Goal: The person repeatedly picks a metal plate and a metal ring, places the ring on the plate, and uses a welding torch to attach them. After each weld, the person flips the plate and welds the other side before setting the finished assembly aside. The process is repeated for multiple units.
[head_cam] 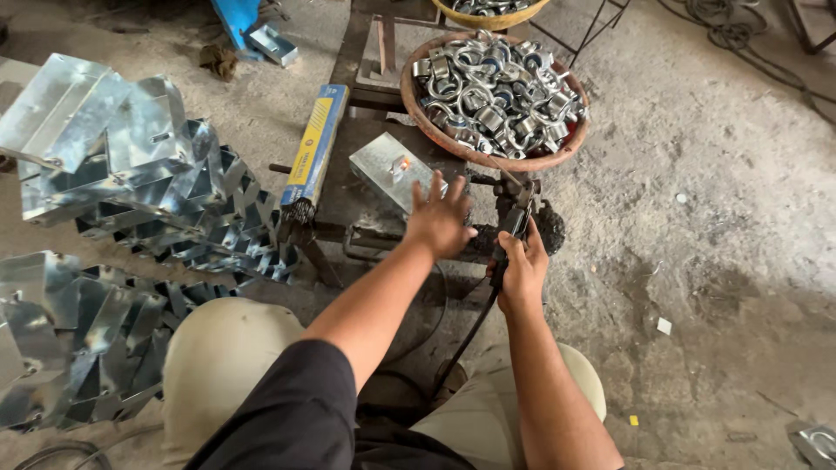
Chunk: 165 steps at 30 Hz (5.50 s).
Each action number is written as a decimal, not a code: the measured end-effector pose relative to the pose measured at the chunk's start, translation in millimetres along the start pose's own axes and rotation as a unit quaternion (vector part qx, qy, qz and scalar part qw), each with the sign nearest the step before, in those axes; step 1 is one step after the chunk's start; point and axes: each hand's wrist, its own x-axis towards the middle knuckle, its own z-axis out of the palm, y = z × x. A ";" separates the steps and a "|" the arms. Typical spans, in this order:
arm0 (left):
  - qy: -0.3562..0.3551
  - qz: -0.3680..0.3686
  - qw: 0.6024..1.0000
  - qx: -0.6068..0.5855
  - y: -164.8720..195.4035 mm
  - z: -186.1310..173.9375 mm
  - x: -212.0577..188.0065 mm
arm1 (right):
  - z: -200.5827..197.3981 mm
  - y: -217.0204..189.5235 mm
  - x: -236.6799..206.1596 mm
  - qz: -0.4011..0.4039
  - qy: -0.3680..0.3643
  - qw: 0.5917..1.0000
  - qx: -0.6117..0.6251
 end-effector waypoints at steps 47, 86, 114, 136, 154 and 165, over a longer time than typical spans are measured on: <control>0.003 -0.094 0.240 -0.966 -144.6 44.4 -44.6 | 40.9 39.8 57.5 0.016 -0.002 0.986 0.167; -0.191 -0.150 0.968 0.056 -203.3 -15.5 61.3 | 43.6 -3.6 43.4 -0.103 -0.109 0.882 -0.447; -0.135 -0.144 0.980 0.000 -221.2 -2.1 56.0 | 49.4 0.5 34.7 -0.118 -0.103 0.870 -0.467; -0.153 -0.155 0.976 -0.001 -219.6 -2.0 55.0 | 44.6 7.6 42.0 -0.051 -0.114 0.912 -0.391; -0.108 -0.135 0.983 0.066 -203.5 -14.2 31.8 | 20.0 44.5 54.6 -0.038 -0.077 0.988 -0.131; -0.118 0.027 0.904 -0.410 -98.0 113.1 -73.8 | 68.0 5.4 -12.9 -0.107 -0.185 0.940 -0.266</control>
